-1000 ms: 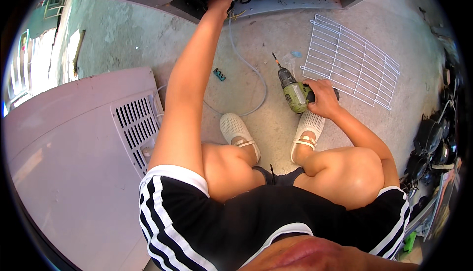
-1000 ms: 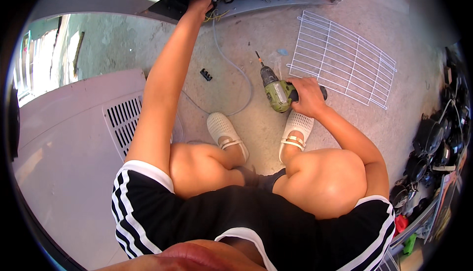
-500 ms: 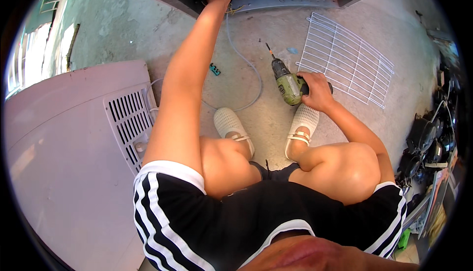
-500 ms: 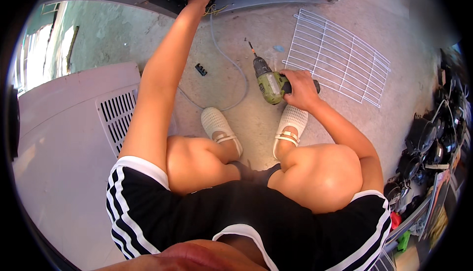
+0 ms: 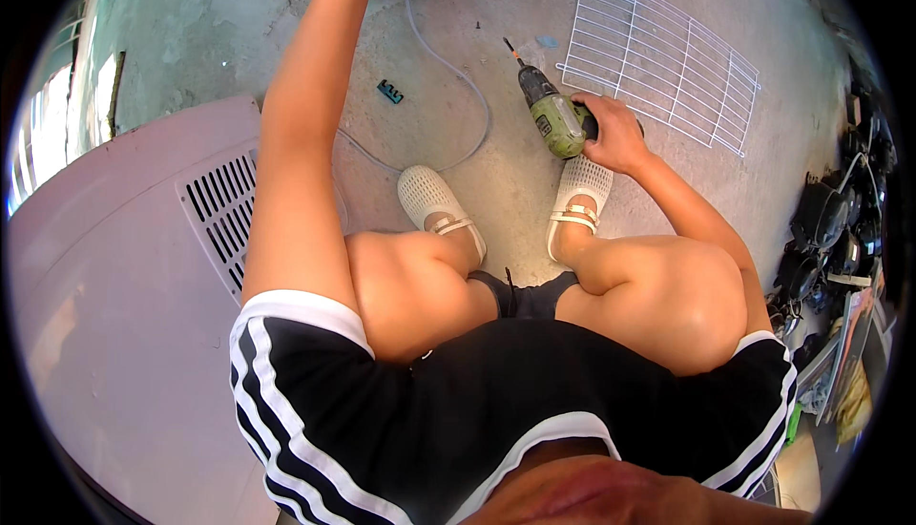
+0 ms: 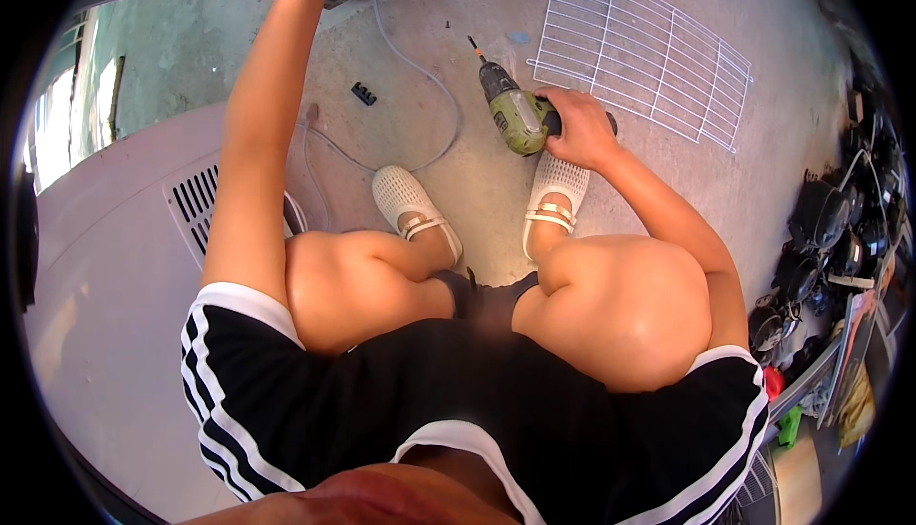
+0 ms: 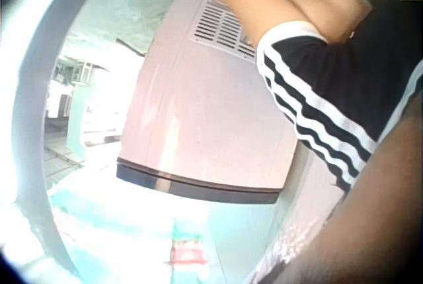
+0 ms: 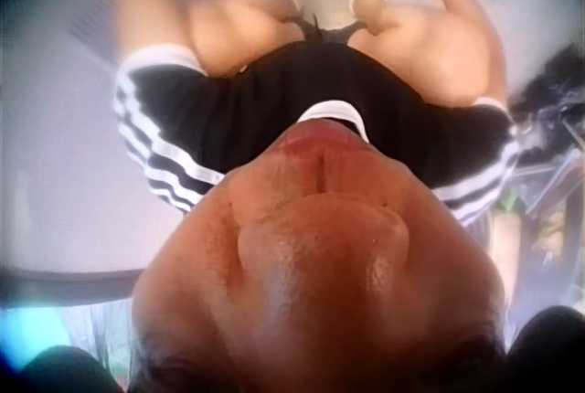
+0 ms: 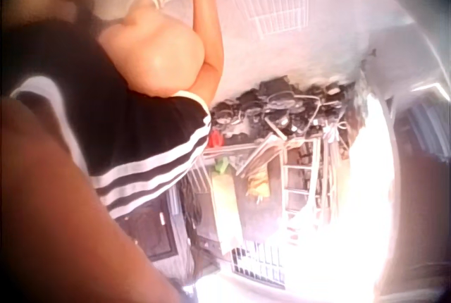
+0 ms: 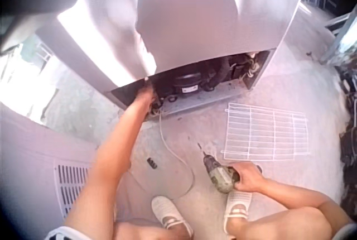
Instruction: The person unscrews and removes components from the back of a refrigerator using a power drill, and then aligns and screws a metal grate back onto the appliance.
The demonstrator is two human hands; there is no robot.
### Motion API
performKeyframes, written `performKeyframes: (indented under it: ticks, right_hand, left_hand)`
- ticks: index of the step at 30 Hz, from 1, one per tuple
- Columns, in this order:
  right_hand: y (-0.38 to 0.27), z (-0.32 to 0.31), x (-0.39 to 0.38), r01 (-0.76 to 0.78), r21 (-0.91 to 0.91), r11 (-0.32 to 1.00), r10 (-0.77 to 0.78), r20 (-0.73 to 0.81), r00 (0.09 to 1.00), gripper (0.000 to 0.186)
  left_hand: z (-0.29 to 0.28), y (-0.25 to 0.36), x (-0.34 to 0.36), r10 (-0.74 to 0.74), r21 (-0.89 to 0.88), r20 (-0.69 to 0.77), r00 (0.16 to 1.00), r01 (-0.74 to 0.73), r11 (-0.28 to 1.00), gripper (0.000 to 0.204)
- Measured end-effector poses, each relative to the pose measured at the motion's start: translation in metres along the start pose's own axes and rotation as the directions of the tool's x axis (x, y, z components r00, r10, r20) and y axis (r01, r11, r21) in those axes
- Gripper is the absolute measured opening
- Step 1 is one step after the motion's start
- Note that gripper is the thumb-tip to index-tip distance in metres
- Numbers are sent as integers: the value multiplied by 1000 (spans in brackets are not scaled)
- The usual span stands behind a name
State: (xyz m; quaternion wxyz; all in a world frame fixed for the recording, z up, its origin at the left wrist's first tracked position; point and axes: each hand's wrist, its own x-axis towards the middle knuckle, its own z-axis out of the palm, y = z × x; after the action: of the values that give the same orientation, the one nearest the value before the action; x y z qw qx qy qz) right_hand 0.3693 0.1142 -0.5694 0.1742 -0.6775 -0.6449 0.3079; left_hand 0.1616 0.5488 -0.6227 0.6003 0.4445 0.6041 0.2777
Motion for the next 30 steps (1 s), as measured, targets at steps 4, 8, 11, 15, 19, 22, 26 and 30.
performKeyframes:
  ticks: [4, 8, 11, 15, 19, 22, 26, 30]
  right_hand:
    - [9, 4, -9, -80, 42, 996, 81, -16, 997, 48]
    - [5, 4, -12, -143, 78, 987, 142, 19, 990, 46]
    - [2, 5, -1, -140, 69, 988, 140, -4, 990, 46]
    - [-2, 3, -4, -141, 93, 986, 144, -23, 989, 45]
    - [-5, 0, -2, -127, 112, 986, 134, -61, 989, 45]
    - [0, 1, -2, -107, 87, 990, 114, -83, 990, 46]
    - [1, -1, 2, -132, 111, 985, 140, -68, 988, 46]
    - [0, -3, 6, -134, 114, 985, 144, -85, 986, 45]
  left_hand:
    - [18, -7, -106, 527, 451, -25, 849, -461, 764, 42]
    - [38, -90, -147, 318, 543, 404, 858, -504, 671, 39]
    - [48, -129, -116, 292, 668, 458, 839, -542, 510, 39]
    - [61, -140, -98, 276, 736, 463, 842, -539, 410, 29]
    - [56, -152, -93, 264, 697, 510, 819, -573, 431, 20]
    - [54, -158, -94, 263, 689, 486, 833, -551, 471, 17]
    - [54, -152, -98, 239, 716, 470, 850, -525, 461, 18]
    - [57, -140, -107, 164, 770, 484, 859, -508, 386, 22]
